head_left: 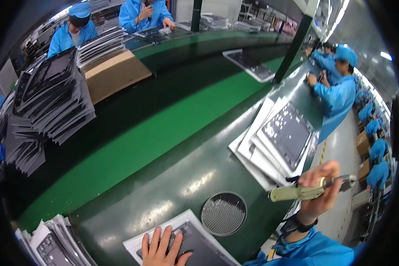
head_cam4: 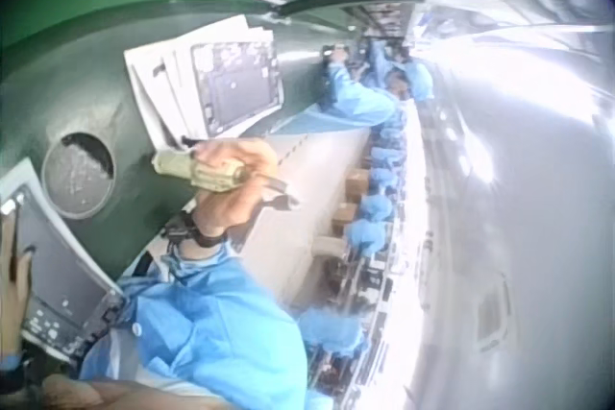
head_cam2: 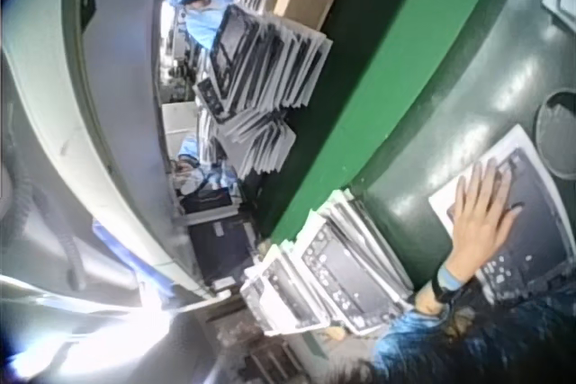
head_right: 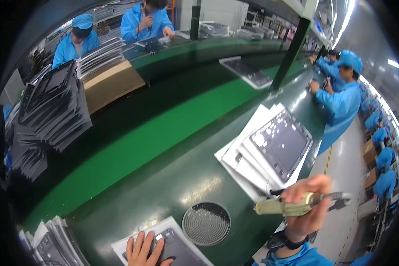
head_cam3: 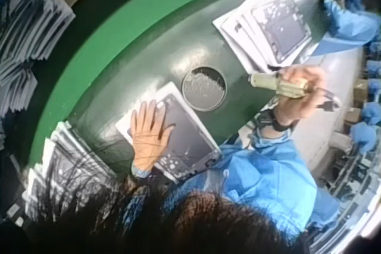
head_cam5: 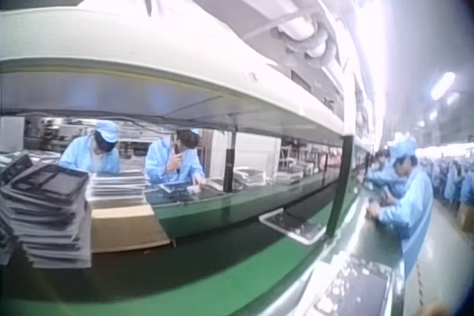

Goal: Assembling electronic panels and checking components on an industrial assembly line.

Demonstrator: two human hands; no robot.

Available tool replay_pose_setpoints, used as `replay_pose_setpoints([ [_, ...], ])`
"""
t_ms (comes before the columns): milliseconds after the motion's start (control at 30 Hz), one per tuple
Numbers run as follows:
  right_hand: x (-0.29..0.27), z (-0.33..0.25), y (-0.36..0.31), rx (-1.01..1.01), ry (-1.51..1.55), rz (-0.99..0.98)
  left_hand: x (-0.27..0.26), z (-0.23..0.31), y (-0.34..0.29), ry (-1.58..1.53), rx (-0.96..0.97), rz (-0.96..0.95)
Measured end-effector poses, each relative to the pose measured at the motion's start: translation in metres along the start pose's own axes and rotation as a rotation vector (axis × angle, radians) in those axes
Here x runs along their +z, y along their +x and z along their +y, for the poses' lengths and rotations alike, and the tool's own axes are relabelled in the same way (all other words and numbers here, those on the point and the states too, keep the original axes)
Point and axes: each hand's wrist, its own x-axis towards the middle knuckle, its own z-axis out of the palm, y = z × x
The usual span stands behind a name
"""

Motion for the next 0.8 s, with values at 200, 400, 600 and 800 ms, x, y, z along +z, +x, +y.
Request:
replay_pose_setpoints([
  [200,0.029,0.042,-0.033,0.227,-0.104,0.100,0.002,-0.005,-0.004,-0.059,-0.002,-0.012],
  [400,0.014,0.048,-0.034,0.345,0.128,-0.140,0.000,-0.009,-0.003,-0.085,0.016,0.008],
  [600,0.064,0.023,-0.021,0.193,0.340,-0.518,0.003,-0.003,0.003,-0.103,0.008,0.038],
  [800,0.094,0.051,-0.057,0.171,0.508,-0.376,-0.004,-0.003,0.003,-0.108,-0.003,0.023],
])
